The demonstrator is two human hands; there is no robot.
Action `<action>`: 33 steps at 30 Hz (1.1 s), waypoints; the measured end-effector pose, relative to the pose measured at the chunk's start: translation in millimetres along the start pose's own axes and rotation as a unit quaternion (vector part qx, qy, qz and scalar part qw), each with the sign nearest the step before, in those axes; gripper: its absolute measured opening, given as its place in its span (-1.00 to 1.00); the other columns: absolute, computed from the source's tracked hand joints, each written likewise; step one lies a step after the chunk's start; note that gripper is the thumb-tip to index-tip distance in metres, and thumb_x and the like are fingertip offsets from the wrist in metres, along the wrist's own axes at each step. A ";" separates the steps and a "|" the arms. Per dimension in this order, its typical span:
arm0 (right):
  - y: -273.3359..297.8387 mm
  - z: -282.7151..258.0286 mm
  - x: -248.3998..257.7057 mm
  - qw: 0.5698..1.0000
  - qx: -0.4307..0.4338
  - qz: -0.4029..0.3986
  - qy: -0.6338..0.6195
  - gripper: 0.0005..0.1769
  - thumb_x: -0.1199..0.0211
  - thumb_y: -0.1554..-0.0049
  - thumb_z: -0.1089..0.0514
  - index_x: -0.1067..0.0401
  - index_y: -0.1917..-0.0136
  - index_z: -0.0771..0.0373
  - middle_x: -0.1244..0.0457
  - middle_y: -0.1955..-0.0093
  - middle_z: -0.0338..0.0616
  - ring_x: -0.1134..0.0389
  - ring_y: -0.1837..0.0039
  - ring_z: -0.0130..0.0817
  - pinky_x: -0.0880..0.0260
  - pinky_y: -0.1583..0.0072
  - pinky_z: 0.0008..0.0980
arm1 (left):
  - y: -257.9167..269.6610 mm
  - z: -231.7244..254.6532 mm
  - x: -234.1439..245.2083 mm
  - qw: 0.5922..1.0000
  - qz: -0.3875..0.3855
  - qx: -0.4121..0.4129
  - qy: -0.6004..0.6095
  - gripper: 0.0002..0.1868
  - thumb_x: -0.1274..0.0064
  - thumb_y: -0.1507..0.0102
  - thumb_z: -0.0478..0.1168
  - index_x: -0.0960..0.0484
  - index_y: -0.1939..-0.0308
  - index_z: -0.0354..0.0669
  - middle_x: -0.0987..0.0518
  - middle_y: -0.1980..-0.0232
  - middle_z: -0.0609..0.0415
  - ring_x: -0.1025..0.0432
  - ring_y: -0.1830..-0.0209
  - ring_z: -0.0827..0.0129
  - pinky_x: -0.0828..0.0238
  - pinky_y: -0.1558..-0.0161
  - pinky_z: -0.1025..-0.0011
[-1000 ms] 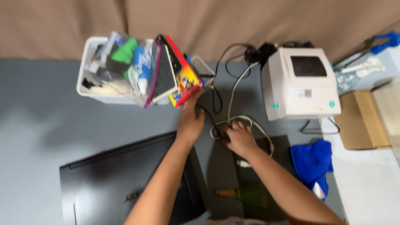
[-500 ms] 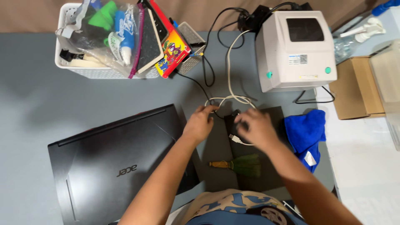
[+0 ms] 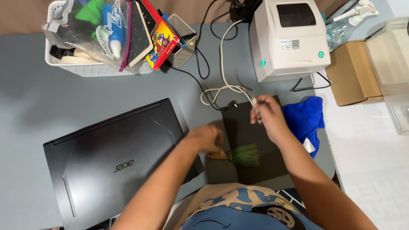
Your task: The person organizes a cluttered desk by coiling and relocating cables, moving a laptop, a small white device, and cleaning supplies to a side shelf. They then empty a pen holder onto the desk and arrange the pens before placing the holder back.
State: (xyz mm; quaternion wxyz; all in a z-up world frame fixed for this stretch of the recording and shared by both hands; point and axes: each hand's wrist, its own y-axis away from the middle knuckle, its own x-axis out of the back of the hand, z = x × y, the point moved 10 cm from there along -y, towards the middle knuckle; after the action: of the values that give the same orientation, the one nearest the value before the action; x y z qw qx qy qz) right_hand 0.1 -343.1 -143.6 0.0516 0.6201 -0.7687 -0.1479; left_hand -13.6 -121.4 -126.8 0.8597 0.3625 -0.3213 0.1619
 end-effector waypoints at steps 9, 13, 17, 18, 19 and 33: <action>61.0 -59.9 -28.7 0.837 0.235 -0.038 0.492 -0.46 -0.45 0.13 0.15 -0.40 -0.13 0.17 -0.38 0.09 -0.08 -0.41 0.06 -0.25 -0.38 0.03 -0.31 | 5.4 -4.5 -45.8 0.998 0.059 -0.008 -0.002 -0.62 -0.34 -0.05 -0.05 -0.72 0.12 -0.12 -0.68 0.08 -0.02 -0.56 0.01 0.11 -0.49 -0.05 0.21; 83.2 -47.0 6.6 0.861 0.293 -0.022 0.416 -0.60 -0.33 -0.10 0.21 -0.45 -0.22 0.25 -0.31 -0.15 0.13 -0.37 -0.13 0.01 -0.38 -0.12 -0.18 | 23.2 -39.9 -20.5 0.945 0.159 0.054 0.279 -0.64 -0.32 0.00 -0.12 -0.68 0.19 -0.22 -0.73 0.22 -0.03 -0.66 0.19 0.27 -0.58 0.06 0.38; 78.9 41.0 99.9 0.884 -0.004 0.148 0.444 -0.60 -0.26 -0.17 0.06 -0.48 -0.25 0.20 -0.39 -0.12 0.01 -0.47 -0.13 -0.10 -0.47 -0.22 -0.22 | 24.6 -61.8 -16.3 0.907 0.227 0.096 0.342 -0.61 -0.32 -0.05 -0.10 -0.64 0.18 -0.30 -0.71 0.27 -0.07 -0.62 0.29 0.26 -0.57 0.17 0.33; 81.7 52.7 109.2 0.869 -0.055 0.151 0.468 -0.53 -0.28 -0.14 0.03 -0.46 -0.29 0.21 -0.40 -0.11 0.04 -0.48 -0.15 -0.08 -0.47 -0.25 -0.21 | 21.5 -61.3 -16.2 0.906 0.237 0.081 0.341 -0.61 -0.32 -0.05 -0.12 -0.63 0.17 -0.31 -0.71 0.26 -0.06 -0.62 0.28 0.27 -0.57 0.16 0.33; 86.3 50.9 110.2 0.841 -0.054 0.158 0.515 -0.40 -0.36 -0.06 0.01 -0.40 -0.33 0.21 -0.30 -0.19 0.09 -0.37 -0.21 0.04 -0.39 -0.28 -0.14 | 18.4 -60.0 -16.6 0.905 0.247 0.066 0.341 -0.61 -0.31 -0.05 -0.13 -0.62 0.17 -0.32 -0.71 0.26 -0.05 -0.62 0.27 0.28 -0.57 0.16 0.34; 69.4 69.1 124.7 0.887 -0.151 0.241 0.364 0.15 -0.68 0.33 -0.01 -0.17 -0.38 0.42 -0.30 -0.18 0.20 -0.39 -0.21 0.00 -0.43 -0.22 -0.17 | -13.6 -33.8 -22.4 0.835 0.219 0.093 0.496 -0.65 -0.07 -0.21 -0.30 -0.44 -0.02 -0.43 -0.66 0.21 -0.12 -0.66 0.34 0.24 -0.67 0.26 0.39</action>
State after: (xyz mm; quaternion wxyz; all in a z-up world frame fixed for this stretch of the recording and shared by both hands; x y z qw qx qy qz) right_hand -111.3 -439.6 -202.1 0.4548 0.4111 -0.7900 -0.0095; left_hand -8.5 -107.1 -166.9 0.8080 0.2319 0.0943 0.5333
